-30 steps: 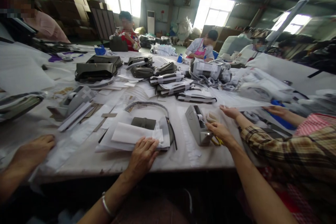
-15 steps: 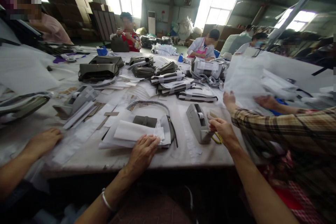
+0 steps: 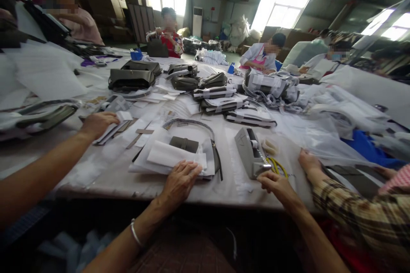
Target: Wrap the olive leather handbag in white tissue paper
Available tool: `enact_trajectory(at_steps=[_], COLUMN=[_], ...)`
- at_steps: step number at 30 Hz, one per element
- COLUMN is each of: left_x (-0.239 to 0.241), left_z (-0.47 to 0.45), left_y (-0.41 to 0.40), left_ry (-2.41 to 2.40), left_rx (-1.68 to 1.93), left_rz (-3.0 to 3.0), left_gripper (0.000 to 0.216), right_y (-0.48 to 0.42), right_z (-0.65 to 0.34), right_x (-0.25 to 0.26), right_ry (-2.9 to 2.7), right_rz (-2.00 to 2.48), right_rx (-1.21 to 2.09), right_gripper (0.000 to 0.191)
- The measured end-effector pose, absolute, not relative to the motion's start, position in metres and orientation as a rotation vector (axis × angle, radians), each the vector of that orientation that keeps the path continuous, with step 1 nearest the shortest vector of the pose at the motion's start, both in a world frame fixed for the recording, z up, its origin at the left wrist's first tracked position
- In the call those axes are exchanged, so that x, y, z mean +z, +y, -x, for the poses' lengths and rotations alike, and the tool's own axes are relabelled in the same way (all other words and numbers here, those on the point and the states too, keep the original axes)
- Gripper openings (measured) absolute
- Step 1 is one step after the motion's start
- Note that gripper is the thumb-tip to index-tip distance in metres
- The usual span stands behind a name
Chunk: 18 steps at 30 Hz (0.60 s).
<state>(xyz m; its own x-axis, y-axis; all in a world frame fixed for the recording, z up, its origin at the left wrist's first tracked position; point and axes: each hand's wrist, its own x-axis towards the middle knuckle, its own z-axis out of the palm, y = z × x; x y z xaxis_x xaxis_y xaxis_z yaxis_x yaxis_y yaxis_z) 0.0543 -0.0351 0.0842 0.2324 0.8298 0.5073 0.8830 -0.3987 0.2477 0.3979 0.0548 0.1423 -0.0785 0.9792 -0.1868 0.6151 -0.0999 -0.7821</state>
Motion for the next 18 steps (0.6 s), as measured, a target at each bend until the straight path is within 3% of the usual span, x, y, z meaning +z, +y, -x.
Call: enact_trajectory(at_steps=[5, 7, 13, 18], left_x=[0.084, 0.085, 0.086, 0.081], left_z=[-0.055, -0.055, -0.056, -0.056], left_y=[-0.036, -0.037, -0.038, -0.036], left_ry=[-1.699, -1.706, -1.74, -1.733], left_rx=[-0.887, -0.883, -0.878, -0.924], left_rz=[2.39, 2.397, 2.399, 2.401], left_gripper=[0.04, 0.044, 0.046, 0.048], right_y=[0.066, 0.08, 0.119, 0.127], right_z=[-0.285, -0.244, -0.154, -0.112], right_x=[0.204, 0.213, 0.21, 0.199], right_ry=[-2.318, -2.566, -3.353, -3.554], right_rz=[1.257, 1.105, 0.928, 0.901], right_rx=[1.404, 1.404, 0.643, 0.394], right_gripper=[0.02, 0.017, 0.0, 0.029])
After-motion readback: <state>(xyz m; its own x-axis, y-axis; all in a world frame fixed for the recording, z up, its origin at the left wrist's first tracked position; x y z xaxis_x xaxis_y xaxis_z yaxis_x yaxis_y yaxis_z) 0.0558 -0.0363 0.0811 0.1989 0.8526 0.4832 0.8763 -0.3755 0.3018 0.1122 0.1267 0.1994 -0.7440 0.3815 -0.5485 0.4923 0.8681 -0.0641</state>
